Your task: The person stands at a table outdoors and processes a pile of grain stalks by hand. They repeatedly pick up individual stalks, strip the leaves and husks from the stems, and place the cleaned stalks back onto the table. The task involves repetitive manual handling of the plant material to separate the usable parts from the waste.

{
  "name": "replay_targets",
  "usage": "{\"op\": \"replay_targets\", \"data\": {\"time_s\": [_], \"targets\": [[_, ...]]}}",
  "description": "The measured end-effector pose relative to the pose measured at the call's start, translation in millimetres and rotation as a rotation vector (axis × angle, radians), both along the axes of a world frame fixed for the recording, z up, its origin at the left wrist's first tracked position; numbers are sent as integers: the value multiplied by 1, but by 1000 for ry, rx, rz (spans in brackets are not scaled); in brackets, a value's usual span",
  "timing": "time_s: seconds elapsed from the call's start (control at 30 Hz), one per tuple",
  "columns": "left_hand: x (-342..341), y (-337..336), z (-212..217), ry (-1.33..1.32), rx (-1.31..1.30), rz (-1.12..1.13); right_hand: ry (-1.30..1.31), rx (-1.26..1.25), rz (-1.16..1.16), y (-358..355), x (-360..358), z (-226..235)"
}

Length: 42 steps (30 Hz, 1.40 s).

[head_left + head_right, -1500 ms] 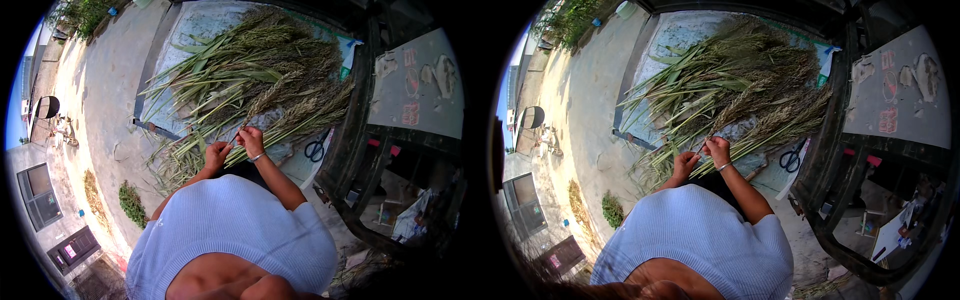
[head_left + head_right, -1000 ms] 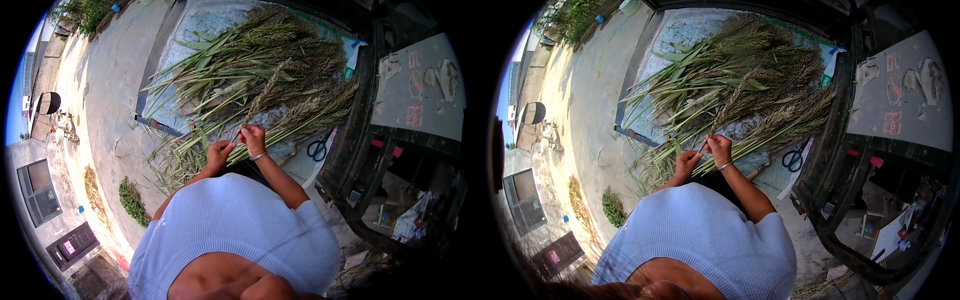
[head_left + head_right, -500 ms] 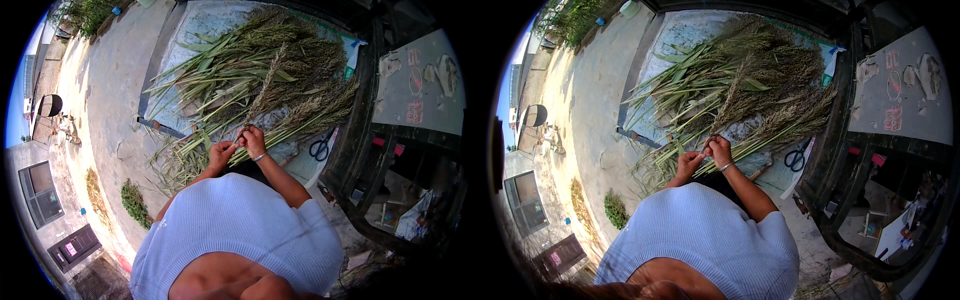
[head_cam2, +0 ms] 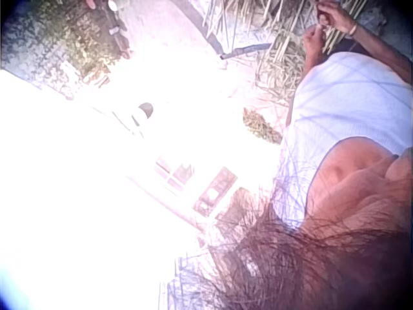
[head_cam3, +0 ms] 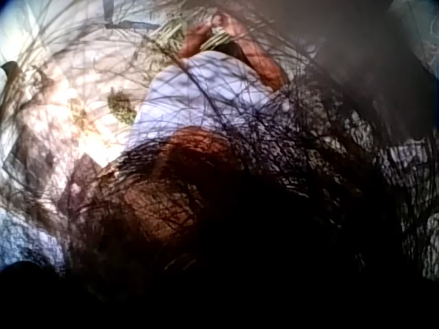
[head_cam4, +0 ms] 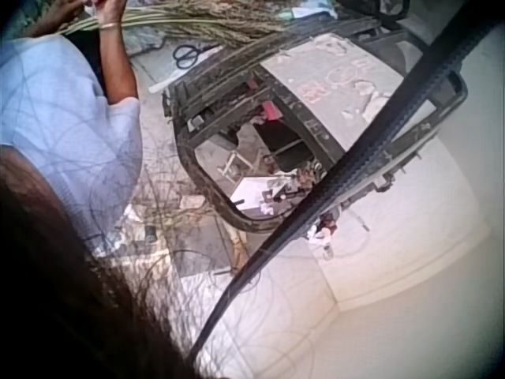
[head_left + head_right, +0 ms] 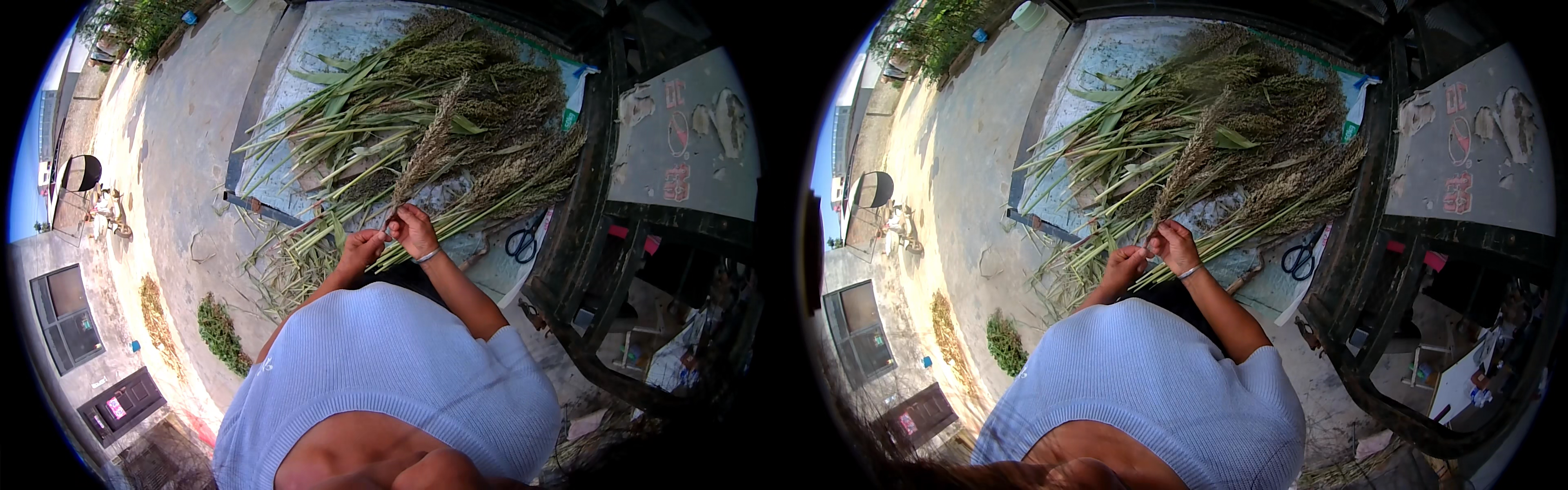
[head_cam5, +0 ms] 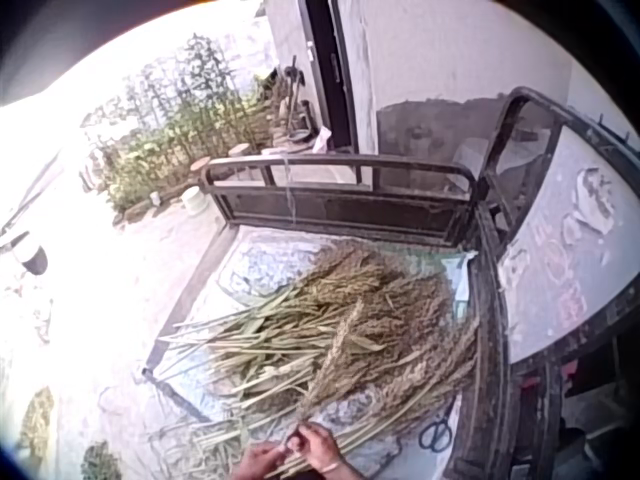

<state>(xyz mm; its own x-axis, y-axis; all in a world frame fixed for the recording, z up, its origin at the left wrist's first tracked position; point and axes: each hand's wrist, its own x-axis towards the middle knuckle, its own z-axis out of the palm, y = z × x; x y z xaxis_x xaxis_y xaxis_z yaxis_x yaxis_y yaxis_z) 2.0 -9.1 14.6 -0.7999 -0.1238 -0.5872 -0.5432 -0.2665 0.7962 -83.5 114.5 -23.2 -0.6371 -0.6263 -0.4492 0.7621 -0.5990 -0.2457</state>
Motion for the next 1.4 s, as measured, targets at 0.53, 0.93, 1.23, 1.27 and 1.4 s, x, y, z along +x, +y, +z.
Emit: {"op": "replay_targets", "data": {"time_s": [0.53, 0.93, 1.23, 1.27, 1.4], "targets": [[-1, -11, 6, 199, -907, -34, 176, 515, 277, 18, 4, -26], [-14, -5, 15, 81, -538, -262, 139, 335, 114, 3, 1, 1], [-14, 8, -2, 6, -295, 123, 151, 574, 26, -13, 8, -7], [-17, 8, 0, 35, -370, 126, 136, 585, 29, -12, 9, -10], [-13, -5, -19, 14, -327, 363, 86, 581, 4, -7, 7, -16]]}}
